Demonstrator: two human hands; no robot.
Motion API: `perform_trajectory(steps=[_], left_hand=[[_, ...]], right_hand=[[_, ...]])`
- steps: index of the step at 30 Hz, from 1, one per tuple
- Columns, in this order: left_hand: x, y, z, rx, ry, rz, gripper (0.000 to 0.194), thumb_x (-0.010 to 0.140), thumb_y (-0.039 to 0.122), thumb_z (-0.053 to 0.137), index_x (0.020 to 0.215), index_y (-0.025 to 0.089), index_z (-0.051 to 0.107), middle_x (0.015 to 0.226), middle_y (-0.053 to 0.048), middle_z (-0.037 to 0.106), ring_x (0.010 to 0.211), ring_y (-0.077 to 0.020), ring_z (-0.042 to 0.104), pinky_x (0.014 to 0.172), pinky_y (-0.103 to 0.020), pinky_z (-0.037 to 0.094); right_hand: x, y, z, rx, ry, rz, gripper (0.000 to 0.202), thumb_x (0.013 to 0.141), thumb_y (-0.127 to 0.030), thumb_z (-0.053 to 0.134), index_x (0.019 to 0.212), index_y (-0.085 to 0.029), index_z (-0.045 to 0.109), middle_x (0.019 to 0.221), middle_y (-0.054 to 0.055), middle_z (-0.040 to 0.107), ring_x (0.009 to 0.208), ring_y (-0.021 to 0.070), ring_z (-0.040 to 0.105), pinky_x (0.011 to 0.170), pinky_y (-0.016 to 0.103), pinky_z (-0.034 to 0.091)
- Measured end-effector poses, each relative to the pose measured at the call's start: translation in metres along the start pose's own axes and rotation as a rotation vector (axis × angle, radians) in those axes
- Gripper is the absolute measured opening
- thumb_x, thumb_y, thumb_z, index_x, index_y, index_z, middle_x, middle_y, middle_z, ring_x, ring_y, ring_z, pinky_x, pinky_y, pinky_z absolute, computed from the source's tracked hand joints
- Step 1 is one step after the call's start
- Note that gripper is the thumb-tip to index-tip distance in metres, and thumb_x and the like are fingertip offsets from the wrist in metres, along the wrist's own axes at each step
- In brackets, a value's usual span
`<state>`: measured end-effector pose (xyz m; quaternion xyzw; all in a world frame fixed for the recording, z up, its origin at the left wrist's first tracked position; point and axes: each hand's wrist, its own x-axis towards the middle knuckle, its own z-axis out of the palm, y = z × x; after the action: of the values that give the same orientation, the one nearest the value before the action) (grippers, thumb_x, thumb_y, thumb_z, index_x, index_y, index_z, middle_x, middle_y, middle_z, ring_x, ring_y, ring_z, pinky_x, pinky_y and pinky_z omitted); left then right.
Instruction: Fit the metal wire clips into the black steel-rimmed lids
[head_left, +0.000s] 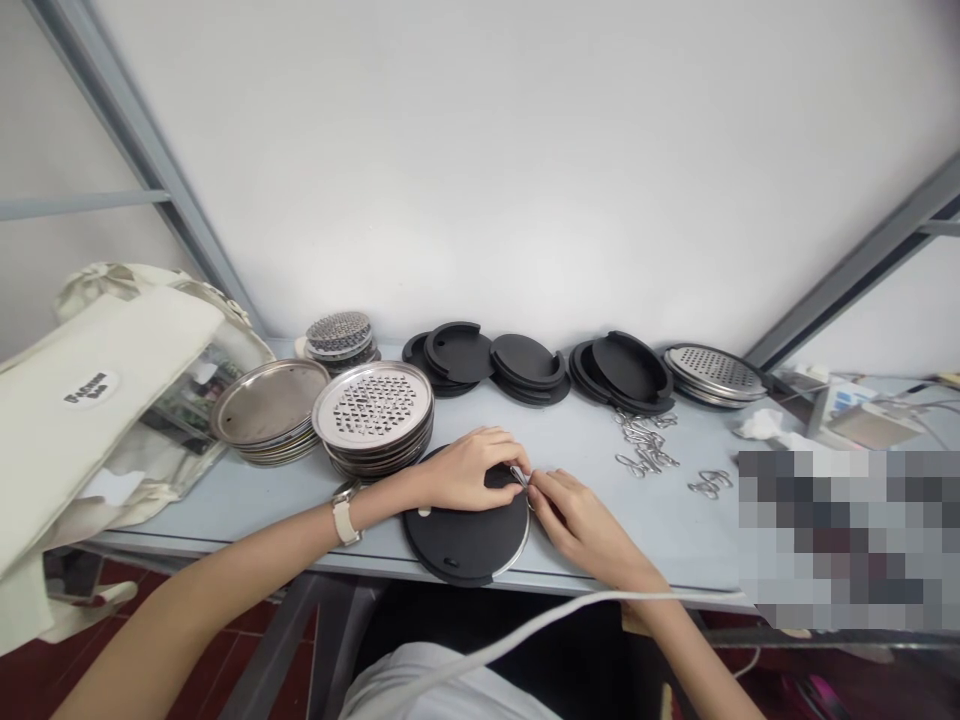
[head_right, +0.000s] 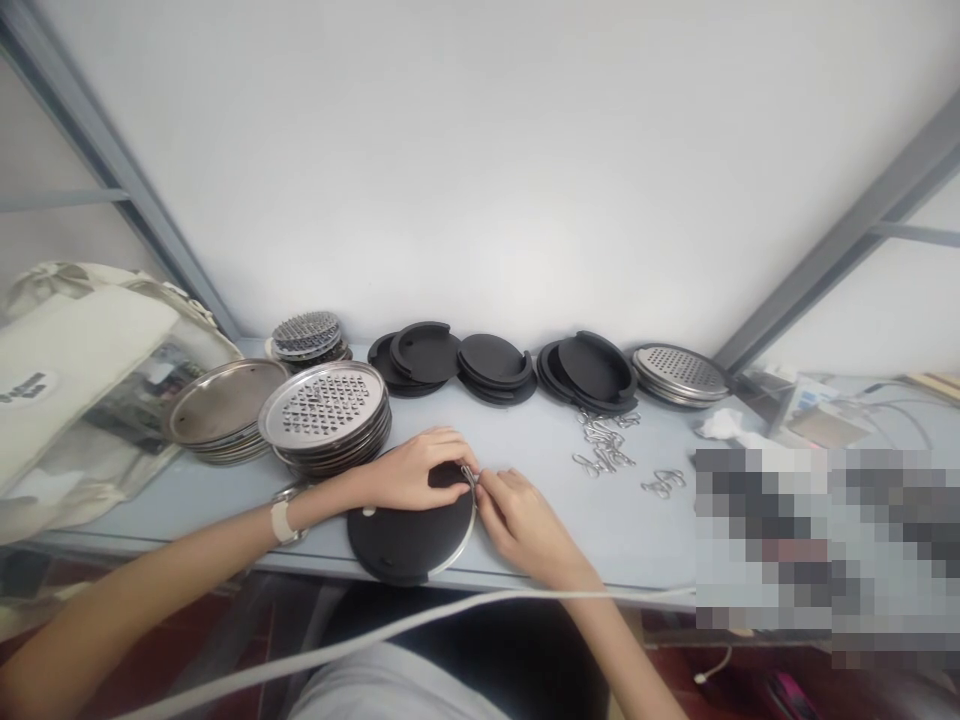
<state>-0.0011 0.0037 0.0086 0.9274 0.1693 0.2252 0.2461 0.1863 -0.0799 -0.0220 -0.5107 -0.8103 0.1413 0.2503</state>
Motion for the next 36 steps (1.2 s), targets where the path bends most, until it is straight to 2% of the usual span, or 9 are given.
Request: perform_trajectory(steps=[6, 15, 21, 27, 36], left_hand=[[0.001, 0.0, 0.0, -0.022, 0.013, -0.004, 0.016, 0.075, 0.013, 0.06, 0.09, 0.019, 0.058, 0.089, -0.001, 0.064, 0.09, -0.0166, 0.057, 0.094, -0.031, 0.034], [0.002, 0.0004, -0.0007, -0.032, 0.001, -0.011, 0.015, 0.075, 0.015, 0.06, 0.089, 0.018, 0.06, 0.087, -0.001, 0.064, 0.085, -0.0153, 0.057, 0.092, -0.03, 0.035], [0.0011, -0.0007, 0.0001, -0.042, 0.013, 0.008, 0.014, 0.074, 0.013, 0.06, 0.086, 0.018, 0.056, 0.084, 0.0, 0.062, 0.084, -0.0147, 0.056, 0.09, -0.03, 0.036], [-0.0031, 0.0018, 0.0001, -0.131, 0.039, -0.159, 0.039, 0.069, 0.015, 0.065, 0.1, 0.02, 0.042, 0.093, -0.001, 0.06, 0.091, -0.017, 0.055, 0.081, -0.029, 0.042], [-0.003, 0.0019, 0.0004, -0.171, 0.028, -0.171, 0.039, 0.07, 0.014, 0.064, 0.099, 0.022, 0.039, 0.091, 0.0, 0.059, 0.092, -0.0168, 0.057, 0.081, -0.029, 0.044]], right_hand=[[0.0, -0.0004, -0.0008, -0.008, -0.027, 0.013, 0.02, 0.096, -0.018, 0.035, 0.083, -0.02, 0.05, 0.073, 0.003, 0.054, 0.072, 0.0187, 0.051, 0.065, 0.03, 0.041], [0.0009, -0.002, -0.0012, 0.004, -0.012, -0.002, 0.021, 0.097, -0.022, 0.037, 0.083, -0.02, 0.053, 0.073, 0.003, 0.056, 0.071, 0.0189, 0.052, 0.065, 0.031, 0.041], [0.0003, -0.0047, -0.0032, -0.007, -0.023, -0.008, 0.019, 0.095, -0.022, 0.04, 0.077, -0.02, 0.047, 0.07, 0.002, 0.054, 0.069, 0.0184, 0.05, 0.063, 0.03, 0.04], [0.0003, -0.0052, -0.0044, -0.017, -0.039, 0.0, 0.019, 0.093, -0.02, 0.041, 0.074, -0.021, 0.041, 0.068, 0.0, 0.05, 0.07, 0.0179, 0.048, 0.063, 0.029, 0.039], [0.0001, -0.0053, -0.0036, -0.005, -0.028, 0.003, 0.019, 0.092, -0.018, 0.04, 0.073, -0.021, 0.039, 0.068, 0.0, 0.049, 0.069, 0.018, 0.048, 0.063, 0.029, 0.038]])
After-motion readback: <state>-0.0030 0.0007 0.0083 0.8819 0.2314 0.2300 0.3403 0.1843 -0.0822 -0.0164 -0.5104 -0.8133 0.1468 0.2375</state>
